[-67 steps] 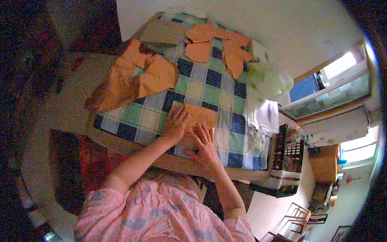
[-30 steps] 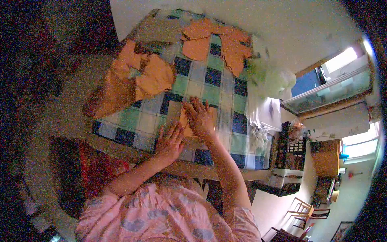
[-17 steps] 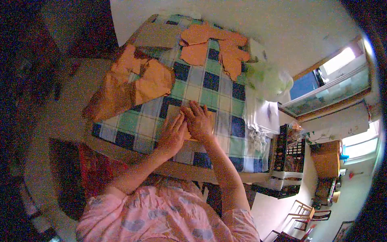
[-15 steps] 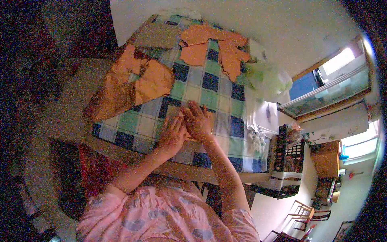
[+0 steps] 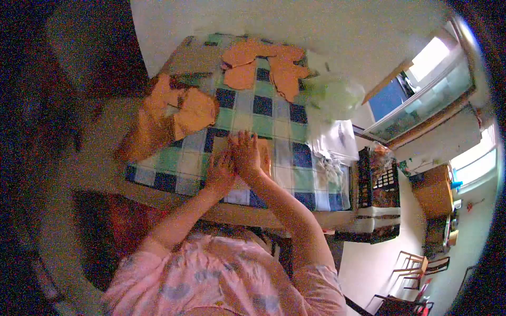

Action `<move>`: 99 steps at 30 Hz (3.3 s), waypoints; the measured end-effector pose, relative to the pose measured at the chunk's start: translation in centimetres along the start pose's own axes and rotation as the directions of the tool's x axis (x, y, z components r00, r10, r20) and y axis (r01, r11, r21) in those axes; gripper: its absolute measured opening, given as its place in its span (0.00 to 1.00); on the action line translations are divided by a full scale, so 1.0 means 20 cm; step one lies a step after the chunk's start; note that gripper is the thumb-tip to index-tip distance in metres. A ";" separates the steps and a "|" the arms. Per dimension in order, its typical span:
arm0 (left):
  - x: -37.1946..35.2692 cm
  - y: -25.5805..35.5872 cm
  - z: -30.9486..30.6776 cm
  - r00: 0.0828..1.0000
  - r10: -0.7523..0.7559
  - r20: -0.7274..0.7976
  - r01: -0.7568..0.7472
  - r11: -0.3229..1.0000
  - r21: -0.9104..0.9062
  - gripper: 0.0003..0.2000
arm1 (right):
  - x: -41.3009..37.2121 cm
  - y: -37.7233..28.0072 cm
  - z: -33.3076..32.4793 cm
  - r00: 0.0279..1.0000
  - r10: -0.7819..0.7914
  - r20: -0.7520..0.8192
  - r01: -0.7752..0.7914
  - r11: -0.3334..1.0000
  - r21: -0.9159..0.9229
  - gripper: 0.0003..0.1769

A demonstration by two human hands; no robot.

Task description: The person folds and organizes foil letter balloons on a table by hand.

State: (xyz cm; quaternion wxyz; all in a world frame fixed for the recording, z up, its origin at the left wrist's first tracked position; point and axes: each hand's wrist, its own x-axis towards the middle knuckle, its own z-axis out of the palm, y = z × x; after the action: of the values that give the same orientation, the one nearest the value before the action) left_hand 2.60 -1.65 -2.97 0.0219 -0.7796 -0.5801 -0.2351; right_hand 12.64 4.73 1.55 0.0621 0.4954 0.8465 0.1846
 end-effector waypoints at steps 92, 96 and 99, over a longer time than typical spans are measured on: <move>0.39 0.11 0.03 0.972 0.182 0.145 -0.164 0.978 -0.129 0.22 | -0.56 0.56 0.15 0.980 0.038 -0.196 0.127 0.637 0.760 0.26; 0.39 0.10 0.08 0.972 0.184 0.148 -0.160 0.974 -0.163 0.22 | -0.50 0.61 0.19 0.967 -0.087 -0.239 0.238 0.642 0.729 0.22; 0.40 0.10 0.07 0.966 0.193 0.170 -0.166 0.973 -0.159 0.23 | -0.47 0.65 0.20 0.947 -0.167 -0.274 0.314 0.659 0.683 0.20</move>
State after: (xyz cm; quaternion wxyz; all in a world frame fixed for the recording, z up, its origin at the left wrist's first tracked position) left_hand 6.68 5.18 -0.59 -0.0667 -0.8470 -0.4879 -0.2002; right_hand 29.04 3.35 1.90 -0.1923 0.3434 0.9107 -0.1255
